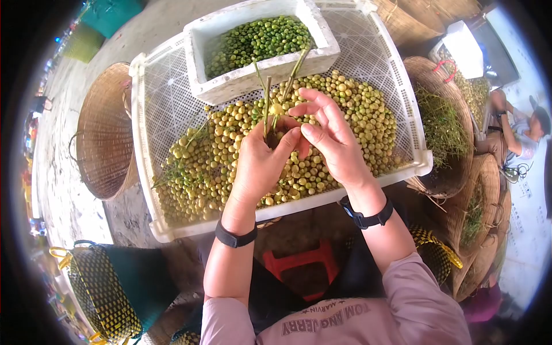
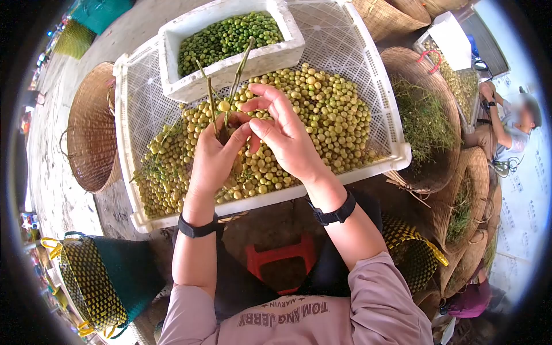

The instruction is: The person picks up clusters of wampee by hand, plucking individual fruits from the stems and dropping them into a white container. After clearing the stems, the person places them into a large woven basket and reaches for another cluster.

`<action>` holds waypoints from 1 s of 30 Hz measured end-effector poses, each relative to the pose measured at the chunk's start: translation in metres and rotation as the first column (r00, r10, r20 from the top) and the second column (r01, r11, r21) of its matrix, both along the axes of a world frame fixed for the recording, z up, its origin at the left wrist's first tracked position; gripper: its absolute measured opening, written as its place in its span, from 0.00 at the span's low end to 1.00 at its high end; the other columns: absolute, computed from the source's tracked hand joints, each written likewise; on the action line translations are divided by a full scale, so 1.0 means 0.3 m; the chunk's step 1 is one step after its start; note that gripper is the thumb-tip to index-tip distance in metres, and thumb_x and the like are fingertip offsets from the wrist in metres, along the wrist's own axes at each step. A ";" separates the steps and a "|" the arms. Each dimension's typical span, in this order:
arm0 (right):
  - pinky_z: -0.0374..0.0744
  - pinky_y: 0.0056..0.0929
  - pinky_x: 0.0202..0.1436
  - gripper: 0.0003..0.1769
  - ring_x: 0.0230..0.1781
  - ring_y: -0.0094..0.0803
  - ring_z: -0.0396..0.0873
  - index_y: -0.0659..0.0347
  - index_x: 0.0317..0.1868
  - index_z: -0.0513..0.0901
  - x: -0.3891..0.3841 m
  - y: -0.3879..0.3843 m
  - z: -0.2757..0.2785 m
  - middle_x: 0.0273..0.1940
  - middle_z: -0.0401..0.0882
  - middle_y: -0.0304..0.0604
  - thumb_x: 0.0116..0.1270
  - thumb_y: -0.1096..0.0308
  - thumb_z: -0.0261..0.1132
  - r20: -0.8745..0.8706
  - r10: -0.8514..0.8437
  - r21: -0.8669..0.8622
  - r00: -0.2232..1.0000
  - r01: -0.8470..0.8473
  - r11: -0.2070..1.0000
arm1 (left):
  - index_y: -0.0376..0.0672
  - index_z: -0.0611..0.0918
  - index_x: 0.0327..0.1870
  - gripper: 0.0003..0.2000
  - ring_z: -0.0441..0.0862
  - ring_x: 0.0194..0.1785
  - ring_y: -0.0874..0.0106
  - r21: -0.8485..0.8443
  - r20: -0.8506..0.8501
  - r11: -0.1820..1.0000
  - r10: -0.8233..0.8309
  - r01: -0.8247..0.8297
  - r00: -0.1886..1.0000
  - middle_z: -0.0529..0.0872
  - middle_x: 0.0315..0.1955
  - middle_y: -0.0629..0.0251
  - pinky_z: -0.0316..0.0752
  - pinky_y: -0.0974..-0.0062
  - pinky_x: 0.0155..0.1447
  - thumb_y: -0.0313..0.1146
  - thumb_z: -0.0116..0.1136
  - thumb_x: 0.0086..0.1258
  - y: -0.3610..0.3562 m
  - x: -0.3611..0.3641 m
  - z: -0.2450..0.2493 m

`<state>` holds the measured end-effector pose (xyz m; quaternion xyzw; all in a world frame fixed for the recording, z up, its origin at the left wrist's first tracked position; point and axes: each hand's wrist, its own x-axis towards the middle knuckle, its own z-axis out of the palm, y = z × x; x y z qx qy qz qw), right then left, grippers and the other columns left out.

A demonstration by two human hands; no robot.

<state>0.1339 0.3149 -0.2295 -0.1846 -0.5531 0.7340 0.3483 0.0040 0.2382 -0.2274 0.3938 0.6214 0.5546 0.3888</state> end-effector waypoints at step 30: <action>0.63 0.18 0.22 0.11 0.21 0.16 0.63 0.60 0.46 0.78 -0.020 -0.039 0.042 0.28 0.71 0.33 0.63 0.74 0.67 0.098 -0.483 0.668 0.870 0.302 0.680 | 0.35 0.79 0.38 0.08 0.78 0.25 0.60 0.149 -0.527 0.989 0.102 -0.027 0.844 0.81 0.30 0.53 0.72 0.67 0.29 0.27 0.63 0.62 -0.008 0.021 0.020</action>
